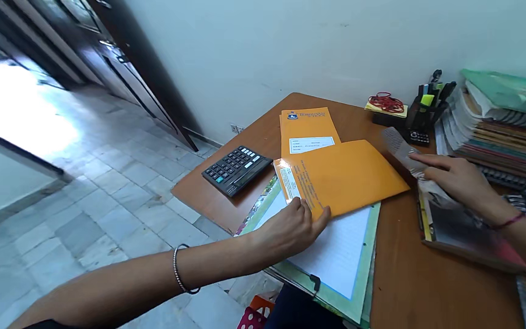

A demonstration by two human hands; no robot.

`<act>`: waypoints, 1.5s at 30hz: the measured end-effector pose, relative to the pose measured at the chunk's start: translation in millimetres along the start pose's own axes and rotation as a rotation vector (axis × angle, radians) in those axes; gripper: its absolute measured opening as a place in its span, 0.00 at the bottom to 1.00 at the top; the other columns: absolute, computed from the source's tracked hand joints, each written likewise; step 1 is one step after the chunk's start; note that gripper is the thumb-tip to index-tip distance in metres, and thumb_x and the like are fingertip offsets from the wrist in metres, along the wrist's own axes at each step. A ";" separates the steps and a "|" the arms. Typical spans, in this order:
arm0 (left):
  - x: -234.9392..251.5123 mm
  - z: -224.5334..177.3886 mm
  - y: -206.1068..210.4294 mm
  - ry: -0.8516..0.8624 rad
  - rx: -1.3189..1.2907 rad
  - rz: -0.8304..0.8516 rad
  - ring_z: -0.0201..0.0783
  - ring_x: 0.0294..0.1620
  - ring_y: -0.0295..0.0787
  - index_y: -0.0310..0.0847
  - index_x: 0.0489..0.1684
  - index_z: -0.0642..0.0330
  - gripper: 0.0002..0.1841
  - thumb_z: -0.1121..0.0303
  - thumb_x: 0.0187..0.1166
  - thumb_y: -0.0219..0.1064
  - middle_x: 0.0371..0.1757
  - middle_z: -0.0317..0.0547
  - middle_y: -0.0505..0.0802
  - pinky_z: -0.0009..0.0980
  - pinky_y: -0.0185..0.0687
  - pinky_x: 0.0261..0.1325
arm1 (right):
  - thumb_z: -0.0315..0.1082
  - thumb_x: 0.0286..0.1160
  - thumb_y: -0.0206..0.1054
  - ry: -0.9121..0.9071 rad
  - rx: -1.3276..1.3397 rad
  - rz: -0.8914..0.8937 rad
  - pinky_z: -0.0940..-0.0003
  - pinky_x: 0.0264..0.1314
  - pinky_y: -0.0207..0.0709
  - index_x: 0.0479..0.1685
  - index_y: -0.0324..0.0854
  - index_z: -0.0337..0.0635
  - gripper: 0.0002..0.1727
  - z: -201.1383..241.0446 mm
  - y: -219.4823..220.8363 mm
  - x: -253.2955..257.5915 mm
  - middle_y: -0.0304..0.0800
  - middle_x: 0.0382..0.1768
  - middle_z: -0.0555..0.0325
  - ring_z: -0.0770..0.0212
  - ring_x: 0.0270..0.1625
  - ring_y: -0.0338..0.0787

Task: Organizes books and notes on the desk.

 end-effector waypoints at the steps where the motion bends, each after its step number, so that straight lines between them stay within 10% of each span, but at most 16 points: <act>1: 0.8 0.4 -2.2 0.042 0.014 0.006 0.49 0.29 0.92 0.82 0.68 0.66 0.20 0.82 0.77 0.61 0.28 0.55 0.91 0.36 0.86 0.38 | 0.25 0.84 0.58 -0.008 0.001 -0.008 0.29 0.66 0.67 0.71 0.86 0.46 0.21 -0.1 -5.1 -4.3 0.87 0.68 0.42 0.36 0.71 0.82; 6: 1.7 28.6 -22.9 0.103 -0.120 -0.132 0.48 0.30 0.88 0.80 0.73 0.59 0.25 0.82 0.76 0.63 0.29 0.50 0.87 0.40 0.84 0.38 | 0.26 0.82 0.58 -0.010 0.075 -0.103 0.30 0.61 0.69 0.71 0.86 0.48 0.22 2.1 -33.1 -22.4 0.89 0.67 0.45 0.39 0.67 0.85; 12: 44.3 120.3 -93.8 -0.297 -0.482 -0.268 0.61 0.52 0.91 0.70 0.82 0.61 0.26 0.83 0.83 0.54 0.52 0.63 0.91 0.59 0.84 0.54 | 0.27 0.82 0.57 -0.042 0.195 -0.214 0.36 0.58 0.72 0.71 0.85 0.44 0.22 1.0 -54.9 -20.9 0.89 0.65 0.43 0.47 0.61 0.87; 16: 67.4 174.0 -107.3 -0.483 -0.635 -0.479 0.42 0.31 0.81 0.65 0.82 0.63 0.22 0.78 0.90 0.45 0.35 0.51 0.83 0.41 0.80 0.40 | 0.28 0.81 0.53 0.036 0.341 -0.297 0.59 0.52 0.76 0.76 0.80 0.45 0.25 5.0 -75.1 -26.1 0.85 0.69 0.52 0.66 0.53 0.84; 24: 30.7 161.8 16.2 -1.121 -1.280 -0.284 0.56 0.55 0.86 0.59 0.84 0.65 0.21 0.74 0.93 0.43 0.61 0.71 0.84 0.53 0.81 0.58 | 0.28 0.78 0.52 0.132 0.431 -0.327 0.74 0.45 0.74 0.74 0.81 0.43 0.25 -16.4 -77.5 -33.7 0.86 0.67 0.56 0.77 0.47 0.82; 27: 10.1 142.7 51.1 -1.215 -1.406 -0.189 0.48 0.48 0.85 0.67 0.78 0.67 0.19 0.72 0.94 0.44 0.56 0.65 0.85 0.45 0.81 0.52 | 0.28 0.78 0.53 0.151 0.436 -0.273 0.66 0.52 0.74 0.73 0.82 0.42 0.25 -13.7 -67.7 -27.8 0.84 0.72 0.55 0.71 0.55 0.83; 30: 0.4 141.9 51.1 -1.094 -1.287 -0.116 0.48 0.51 0.84 0.74 0.70 0.72 0.16 0.73 0.93 0.49 0.58 0.63 0.86 0.44 0.78 0.56 | 0.28 0.78 0.53 0.114 0.372 -0.255 0.61 0.46 0.74 0.71 0.83 0.41 0.24 -1.5 -55.6 -18.6 0.86 0.68 0.51 0.66 0.49 0.83; 36: -30.3 92.3 18.9 -0.639 -0.564 -0.308 0.67 0.71 0.81 0.88 0.61 0.64 0.16 0.69 0.78 0.69 0.68 0.63 0.87 0.69 0.74 0.66 | 0.21 0.78 0.59 -0.204 0.163 -0.146 0.38 0.65 0.77 0.71 0.84 0.37 0.22 61.1 7.2 -12.7 0.87 0.68 0.42 0.44 0.65 0.88; 41: -54.9 37.6 24.3 -0.473 -0.392 -0.360 0.57 0.74 0.84 0.91 0.62 0.47 0.19 0.56 0.81 0.58 0.64 0.40 0.94 0.61 0.77 0.66 | 0.28 0.71 0.64 -0.485 0.100 0.049 0.43 0.60 0.80 0.68 0.89 0.47 0.24 127.8 103.9 -35.5 0.88 0.69 0.49 0.44 0.65 0.87; 45: -59.1 29.1 32.8 -0.522 -0.407 -0.323 0.58 0.61 0.91 0.94 0.40 0.51 0.24 0.48 0.83 0.53 0.50 0.41 0.98 0.63 0.80 0.56 | 0.30 0.66 0.60 -0.809 -0.050 0.144 0.46 0.45 0.79 0.69 0.88 0.48 0.27 166.0 155.9 -58.4 0.89 0.70 0.50 0.42 0.55 0.91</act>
Point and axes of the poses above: each hand's wrist, its own x-axis towards the middle knuckle, its own y-axis out of the palm, z = x × y, the point moved 5 cm from there along x, towards the middle knuckle
